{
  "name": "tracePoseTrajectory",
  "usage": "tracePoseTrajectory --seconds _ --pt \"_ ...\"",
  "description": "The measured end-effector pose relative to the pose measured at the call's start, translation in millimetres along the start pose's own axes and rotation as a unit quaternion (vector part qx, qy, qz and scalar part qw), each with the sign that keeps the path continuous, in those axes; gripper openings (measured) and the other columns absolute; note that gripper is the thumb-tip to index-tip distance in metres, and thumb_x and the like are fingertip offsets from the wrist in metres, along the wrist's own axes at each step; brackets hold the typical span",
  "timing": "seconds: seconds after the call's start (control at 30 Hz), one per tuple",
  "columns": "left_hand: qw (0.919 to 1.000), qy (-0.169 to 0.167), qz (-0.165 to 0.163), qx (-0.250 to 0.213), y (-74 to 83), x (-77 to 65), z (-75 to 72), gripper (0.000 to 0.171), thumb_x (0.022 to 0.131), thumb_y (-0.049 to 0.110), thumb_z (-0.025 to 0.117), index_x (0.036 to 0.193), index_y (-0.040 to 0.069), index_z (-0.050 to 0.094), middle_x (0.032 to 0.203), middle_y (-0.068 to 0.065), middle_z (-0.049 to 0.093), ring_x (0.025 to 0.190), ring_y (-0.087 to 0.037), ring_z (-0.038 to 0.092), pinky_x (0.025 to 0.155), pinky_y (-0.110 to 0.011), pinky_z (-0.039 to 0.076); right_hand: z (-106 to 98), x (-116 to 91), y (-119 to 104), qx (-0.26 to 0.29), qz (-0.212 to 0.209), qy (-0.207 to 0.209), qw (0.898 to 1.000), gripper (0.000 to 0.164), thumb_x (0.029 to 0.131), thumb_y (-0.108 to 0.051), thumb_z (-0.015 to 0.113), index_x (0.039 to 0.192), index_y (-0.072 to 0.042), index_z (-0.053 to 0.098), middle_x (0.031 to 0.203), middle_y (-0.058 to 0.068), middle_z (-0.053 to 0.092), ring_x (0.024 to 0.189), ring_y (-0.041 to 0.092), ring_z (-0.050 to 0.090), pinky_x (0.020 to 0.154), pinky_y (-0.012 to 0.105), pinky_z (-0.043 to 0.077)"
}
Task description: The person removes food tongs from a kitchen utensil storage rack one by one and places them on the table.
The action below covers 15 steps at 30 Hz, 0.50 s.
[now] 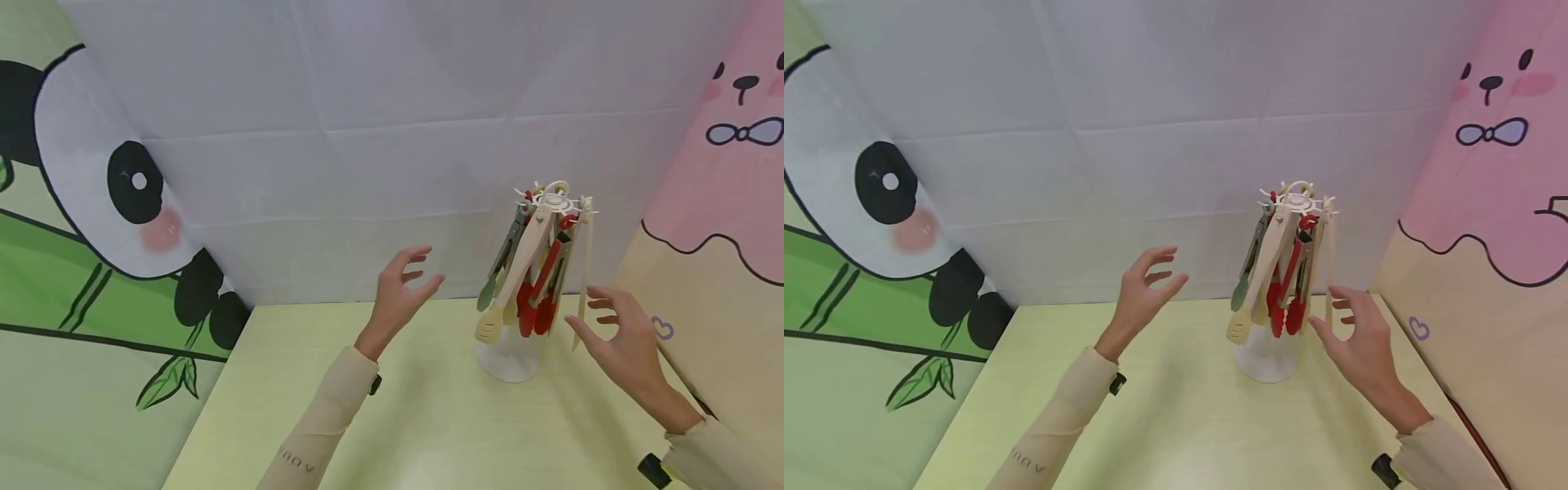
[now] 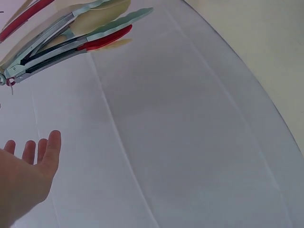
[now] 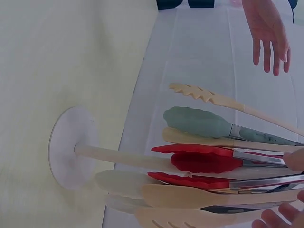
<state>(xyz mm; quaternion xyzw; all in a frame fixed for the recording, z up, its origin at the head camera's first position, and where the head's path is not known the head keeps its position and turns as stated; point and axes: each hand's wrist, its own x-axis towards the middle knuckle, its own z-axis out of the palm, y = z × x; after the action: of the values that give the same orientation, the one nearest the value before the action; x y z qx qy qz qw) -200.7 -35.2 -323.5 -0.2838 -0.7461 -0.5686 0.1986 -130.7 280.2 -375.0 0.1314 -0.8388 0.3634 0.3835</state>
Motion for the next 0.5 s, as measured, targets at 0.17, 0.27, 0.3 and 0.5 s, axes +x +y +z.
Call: tracePoseTrajectory --seconds 0.17,0.27,0.3,0.5 --pt "0.9998 -0.002 0.016 -0.010 5.3 9.0 5.0 0.042 0.081 0.002 0.072 0.120 -0.003 0.057 0.119 -0.018 0.059 0.107 -0.031 0.056 0.086 -0.047 0.049 1 3 -1 0.002 -0.005 -0.003 1.000 0.060 0.065 0.009 0.081 0.119 0.005 0.057 0.109 0.017 0.060 0.092 -0.002 0.052 0.074 0.004 0.040" --pt "0.9997 -0.004 0.020 -0.017 8.3 12.7 7.5 0.042 0.081 0.002 0.072 0.119 -0.004 0.058 0.119 -0.018 0.059 0.107 -0.032 0.056 0.086 -0.047 0.049 0 5 -1 0.003 -0.005 -0.003 1.000 0.059 0.065 0.008 0.080 0.119 0.005 0.057 0.109 0.017 0.060 0.092 -0.002 0.053 0.074 0.005 0.040" --pt "0.9997 -0.006 0.019 -0.016 9.2 13.9 8.3 0.041 0.081 0.002 0.072 0.119 -0.003 0.058 0.119 -0.018 0.059 0.107 -0.031 0.057 0.086 -0.046 0.049 0 5 -2 0.002 -0.004 -0.004 1.000 0.059 0.066 0.008 0.080 0.119 0.005 0.057 0.109 0.017 0.060 0.092 -0.003 0.052 0.074 0.005 0.040" --pt "0.9998 -0.017 0.009 -0.004 16.9 21.7 14.9 0.040 0.082 0.005 0.072 0.119 -0.001 0.059 0.119 -0.014 0.060 0.107 -0.027 0.057 0.085 -0.038 0.050 -1 7 -3 -0.006 -0.002 -0.009 1.000 0.059 0.067 0.007 0.080 0.121 0.004 0.056 0.110 0.016 0.060 0.092 0.000 0.053 0.073 0.004 0.040"
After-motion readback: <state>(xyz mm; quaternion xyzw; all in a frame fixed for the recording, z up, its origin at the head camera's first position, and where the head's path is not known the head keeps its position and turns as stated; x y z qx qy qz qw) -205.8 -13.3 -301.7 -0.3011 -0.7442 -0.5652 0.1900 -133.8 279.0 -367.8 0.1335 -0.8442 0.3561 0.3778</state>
